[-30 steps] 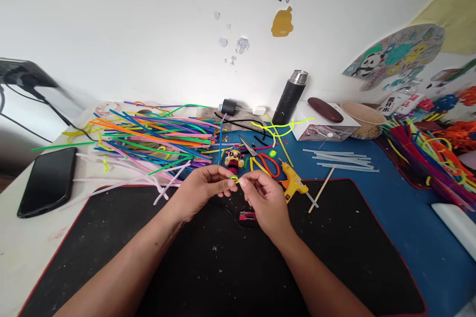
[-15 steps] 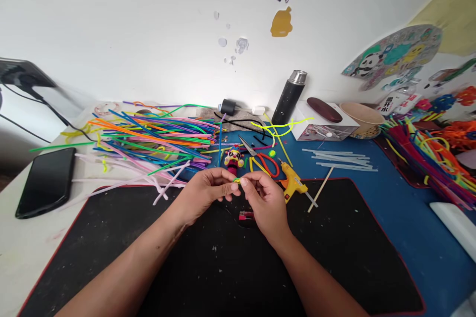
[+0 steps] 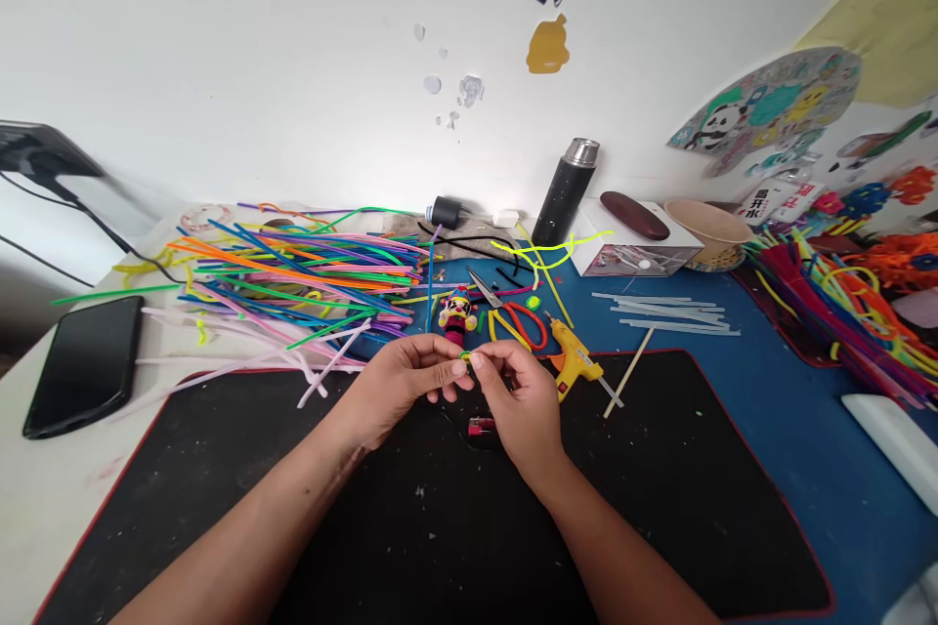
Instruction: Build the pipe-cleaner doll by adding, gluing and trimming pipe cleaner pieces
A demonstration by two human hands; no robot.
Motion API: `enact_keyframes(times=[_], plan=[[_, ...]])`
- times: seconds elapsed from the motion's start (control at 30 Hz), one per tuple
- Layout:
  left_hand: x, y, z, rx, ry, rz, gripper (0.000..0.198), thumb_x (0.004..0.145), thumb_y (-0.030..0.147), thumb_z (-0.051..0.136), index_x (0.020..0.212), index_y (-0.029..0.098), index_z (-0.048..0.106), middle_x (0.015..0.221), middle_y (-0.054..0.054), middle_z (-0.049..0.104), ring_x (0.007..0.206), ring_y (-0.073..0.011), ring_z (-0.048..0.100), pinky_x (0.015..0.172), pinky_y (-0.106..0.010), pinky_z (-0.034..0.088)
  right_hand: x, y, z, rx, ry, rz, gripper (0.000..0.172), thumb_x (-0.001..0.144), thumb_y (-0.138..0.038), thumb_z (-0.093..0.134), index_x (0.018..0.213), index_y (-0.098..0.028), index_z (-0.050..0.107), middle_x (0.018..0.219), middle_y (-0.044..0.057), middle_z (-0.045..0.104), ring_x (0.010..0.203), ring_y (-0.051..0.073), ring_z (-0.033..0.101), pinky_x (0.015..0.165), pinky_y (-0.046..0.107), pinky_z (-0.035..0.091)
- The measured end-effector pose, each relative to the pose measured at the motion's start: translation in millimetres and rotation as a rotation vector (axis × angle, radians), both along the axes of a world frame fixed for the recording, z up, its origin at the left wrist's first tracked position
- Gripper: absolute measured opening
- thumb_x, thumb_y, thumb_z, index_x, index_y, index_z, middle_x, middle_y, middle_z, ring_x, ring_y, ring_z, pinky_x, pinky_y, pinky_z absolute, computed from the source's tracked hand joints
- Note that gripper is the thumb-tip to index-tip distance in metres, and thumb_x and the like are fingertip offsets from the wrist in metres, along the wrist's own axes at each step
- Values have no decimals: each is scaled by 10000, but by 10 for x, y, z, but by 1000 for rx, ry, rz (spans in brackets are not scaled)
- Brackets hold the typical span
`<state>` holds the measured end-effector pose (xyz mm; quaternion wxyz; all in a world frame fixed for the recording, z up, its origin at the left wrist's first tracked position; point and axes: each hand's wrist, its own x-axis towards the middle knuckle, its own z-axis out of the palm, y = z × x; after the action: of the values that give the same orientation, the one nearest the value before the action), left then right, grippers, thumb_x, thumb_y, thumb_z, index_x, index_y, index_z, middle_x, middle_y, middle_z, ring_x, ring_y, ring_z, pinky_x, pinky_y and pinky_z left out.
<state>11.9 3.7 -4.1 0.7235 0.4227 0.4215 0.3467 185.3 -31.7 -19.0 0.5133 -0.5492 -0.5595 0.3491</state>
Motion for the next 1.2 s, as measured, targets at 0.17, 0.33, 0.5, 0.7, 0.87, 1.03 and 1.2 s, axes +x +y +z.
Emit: enact_keyframes(times=[0.17,0.33,0.5,0.7,0.87,1.03,1.2], plan=[[7,-7,1,29,17,-13,405,767,531,890,881,162,769,837,-79,801,672,-153,641,612,-267,431,1,-5,1,29,-15,-3,142,960,-335,685,862,-238,718,696,-7,663,638,176,591,628,307,489],[5,-8,5,64,40,-9,387,796,536,861,874,172,757,827,-66,786,674,-153,634,610,-263,436,-14,-26,12,43,-26,-3,130,959,-325,690,865,-242,725,697,-8,669,635,177,602,630,307,504],[12,-14,22,95,72,-14,403,791,557,844,877,175,748,822,-68,783,679,-163,639,615,-271,442,-28,-34,11,50,-29,-7,111,952,-319,689,879,-245,728,701,-8,671,633,178,606,629,308,515],[18,-13,42,134,113,1,408,795,568,831,871,179,733,799,-55,778,680,-162,637,628,-277,443,-24,-50,-21,50,-9,-20,73,945,-313,697,927,-244,713,716,-8,669,647,179,609,647,308,518],[5,-11,58,179,142,30,435,805,595,827,897,183,724,789,-43,777,683,-161,640,637,-283,453,-3,-39,-25,-25,75,-7,132,964,-362,678,951,-238,720,788,15,702,687,182,628,645,305,516],[8,-25,50,236,126,29,434,802,589,845,911,186,727,784,-27,760,726,-171,661,698,-301,501,-1,-28,-9,-87,114,48,161,958,-384,675,957,-230,723,781,15,697,653,172,602,605,297,491],[8,-31,39,267,126,31,415,824,571,835,911,179,730,787,-25,750,745,-176,674,719,-304,516,-7,-30,-3,-115,109,62,164,946,-385,686,934,-224,715,740,3,683,636,166,599,600,289,483]])
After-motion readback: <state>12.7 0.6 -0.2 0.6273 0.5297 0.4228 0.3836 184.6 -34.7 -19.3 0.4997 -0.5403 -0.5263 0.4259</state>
